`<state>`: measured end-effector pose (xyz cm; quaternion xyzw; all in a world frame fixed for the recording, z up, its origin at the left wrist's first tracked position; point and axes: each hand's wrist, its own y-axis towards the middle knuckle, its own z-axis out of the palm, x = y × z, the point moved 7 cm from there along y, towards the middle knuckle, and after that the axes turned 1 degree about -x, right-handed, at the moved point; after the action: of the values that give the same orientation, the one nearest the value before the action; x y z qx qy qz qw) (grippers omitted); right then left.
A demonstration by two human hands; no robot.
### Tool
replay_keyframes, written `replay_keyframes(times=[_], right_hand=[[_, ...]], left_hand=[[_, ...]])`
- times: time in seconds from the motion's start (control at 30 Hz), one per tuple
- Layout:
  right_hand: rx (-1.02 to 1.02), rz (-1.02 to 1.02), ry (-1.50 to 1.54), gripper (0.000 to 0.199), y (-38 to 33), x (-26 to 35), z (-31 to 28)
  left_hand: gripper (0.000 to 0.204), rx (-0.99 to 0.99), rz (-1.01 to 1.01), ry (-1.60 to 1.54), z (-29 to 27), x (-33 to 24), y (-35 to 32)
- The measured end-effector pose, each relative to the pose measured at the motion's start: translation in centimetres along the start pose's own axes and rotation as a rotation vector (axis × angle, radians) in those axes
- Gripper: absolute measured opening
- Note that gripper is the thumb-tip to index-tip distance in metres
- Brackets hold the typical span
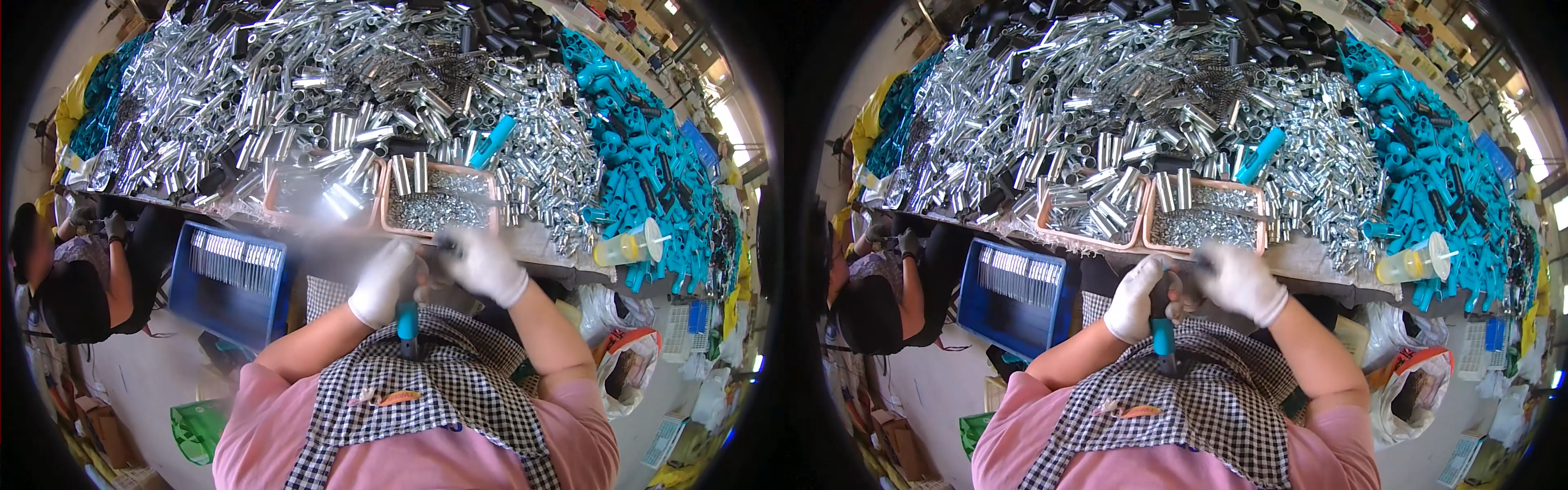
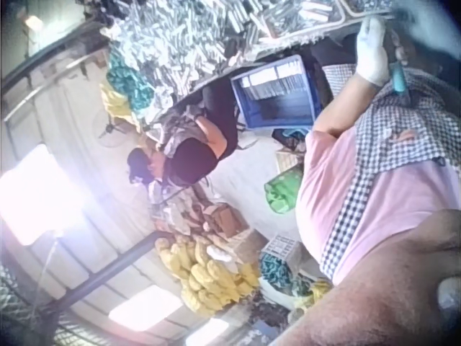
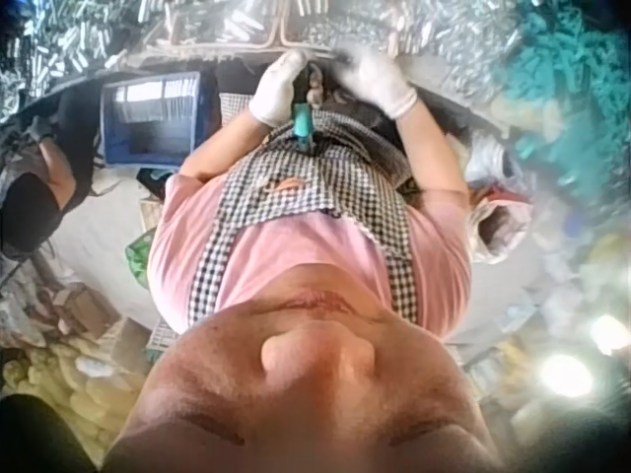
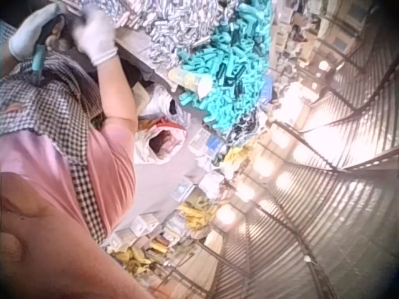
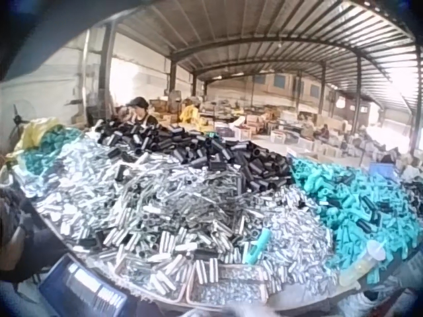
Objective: Assembling components of handheld tools, specifically caulking guns, by fitting metal tubes, springs, and plastic handles together.
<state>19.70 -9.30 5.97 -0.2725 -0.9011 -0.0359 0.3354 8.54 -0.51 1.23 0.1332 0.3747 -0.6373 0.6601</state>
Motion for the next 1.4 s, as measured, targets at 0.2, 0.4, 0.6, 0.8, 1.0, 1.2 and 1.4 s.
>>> replay_keyframes(times=[0.2,0.4,0.6,0.8,1.0,1.2,1.4], right_hand=[[-0.197,-0.155,-0.472,0.027,7.0,0.6,-0.9],[-0.064,0.061,-0.606,0.018,8.4,-0.7,-1.3],[-0.386,-0.358,-0.348,0.021,6.6,-4.0,-2.5],[-0.526,-0.351,0.16,0.011,-1.9,-2.3,-7.4],[-0.284,-0.479,0.134,0.01,-8.3,0.3,-4.9],[-0.459,-0.354,0.158,0.025,-12.0,-1.7,-3.5],[-0.587,-0.316,0.219,0.064,-16.5,-5.3,-5.0]], left_hand=[[0.045,0.223,-0.114,0.088,0.7,3.0,-1.3],[0.03,0.159,-0.232,0.067,0.4,4.1,-1.9],[0.021,0.005,-0.007,0.513,0.6,0.2,-0.3],[0.033,0.009,0.118,1.021,0.4,-0.7,0.7],[0.038,0.172,0.352,1.638,3.2,0.1,1.3],[0.037,0.34,0.177,1.578,6.8,3.1,2.1],[0.039,0.406,0.216,1.696,9.2,5.0,3.9]])
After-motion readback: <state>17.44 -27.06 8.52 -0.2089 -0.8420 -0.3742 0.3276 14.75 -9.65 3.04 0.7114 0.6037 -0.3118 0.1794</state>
